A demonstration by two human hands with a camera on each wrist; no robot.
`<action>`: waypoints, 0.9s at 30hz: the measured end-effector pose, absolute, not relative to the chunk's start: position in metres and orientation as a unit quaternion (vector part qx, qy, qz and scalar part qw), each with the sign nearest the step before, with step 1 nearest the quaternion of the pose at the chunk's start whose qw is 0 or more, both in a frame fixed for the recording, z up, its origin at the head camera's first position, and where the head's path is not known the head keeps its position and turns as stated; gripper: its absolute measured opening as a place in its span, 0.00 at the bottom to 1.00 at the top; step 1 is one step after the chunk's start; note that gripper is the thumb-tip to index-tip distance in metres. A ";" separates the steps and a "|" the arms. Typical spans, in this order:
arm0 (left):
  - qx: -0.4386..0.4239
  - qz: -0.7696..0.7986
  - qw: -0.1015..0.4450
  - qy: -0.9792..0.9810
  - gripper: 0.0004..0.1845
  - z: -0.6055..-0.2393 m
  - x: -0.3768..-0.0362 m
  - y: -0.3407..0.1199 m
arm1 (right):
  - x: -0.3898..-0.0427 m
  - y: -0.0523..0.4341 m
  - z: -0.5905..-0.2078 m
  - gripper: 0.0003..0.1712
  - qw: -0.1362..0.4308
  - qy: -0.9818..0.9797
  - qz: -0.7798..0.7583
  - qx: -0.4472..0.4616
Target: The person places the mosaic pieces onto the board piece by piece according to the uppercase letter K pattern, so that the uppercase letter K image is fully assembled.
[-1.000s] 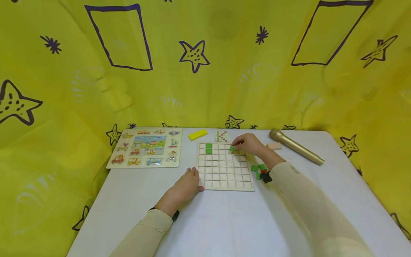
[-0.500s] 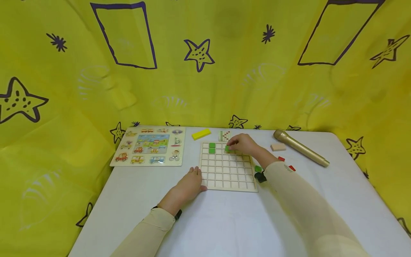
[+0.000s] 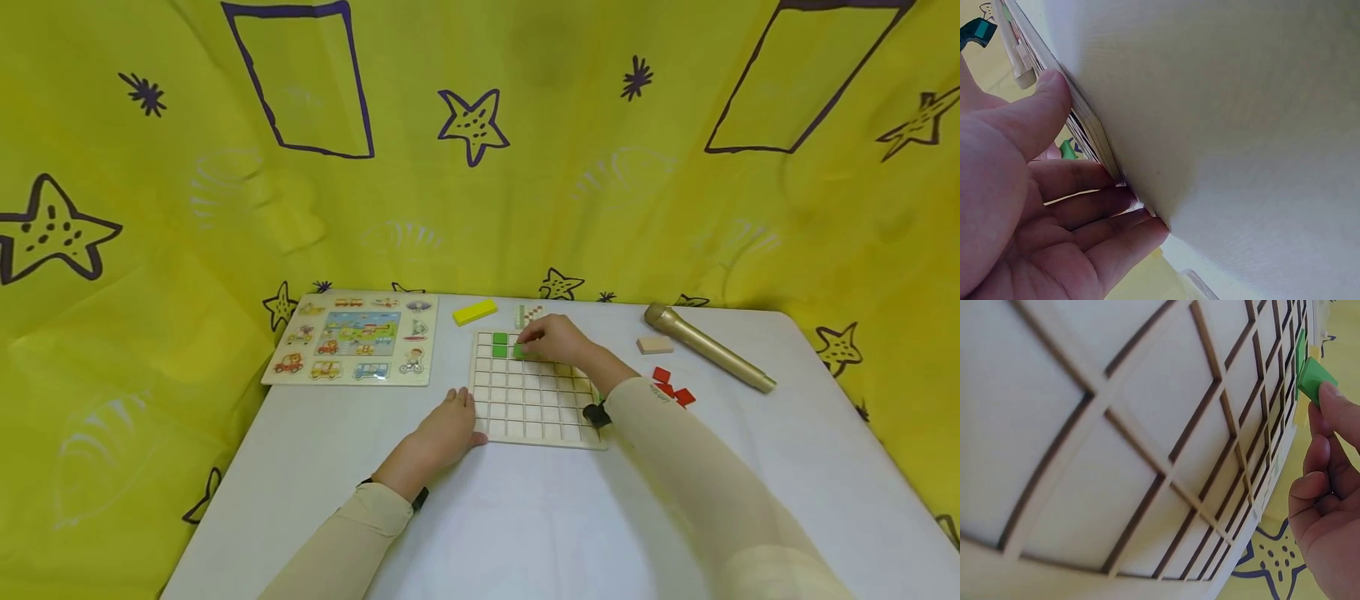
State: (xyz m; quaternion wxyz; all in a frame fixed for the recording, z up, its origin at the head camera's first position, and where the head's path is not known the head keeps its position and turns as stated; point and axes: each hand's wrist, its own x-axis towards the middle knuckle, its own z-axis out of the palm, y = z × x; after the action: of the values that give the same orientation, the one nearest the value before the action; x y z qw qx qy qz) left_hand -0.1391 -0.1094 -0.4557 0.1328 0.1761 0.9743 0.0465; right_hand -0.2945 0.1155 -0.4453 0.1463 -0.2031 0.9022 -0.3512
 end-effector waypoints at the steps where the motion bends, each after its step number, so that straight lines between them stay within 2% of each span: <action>1: 0.175 0.047 0.134 0.974 0.41 -0.456 -0.139 -0.109 | -0.295 0.114 -0.445 0.08 0.148 0.901 -0.352 -0.204; 27: 0.169 0.051 0.135 0.975 0.42 -0.455 -0.139 -0.109 | -0.285 0.084 -0.452 0.07 0.165 0.889 -0.357 -0.233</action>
State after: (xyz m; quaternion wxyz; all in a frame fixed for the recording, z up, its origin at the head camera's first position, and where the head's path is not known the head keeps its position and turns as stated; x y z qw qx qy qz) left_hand -0.1389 -0.1090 -0.4551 0.1351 0.1690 0.9750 0.0514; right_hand -0.2846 0.0839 -0.4524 0.1651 -0.2331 0.8892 -0.3575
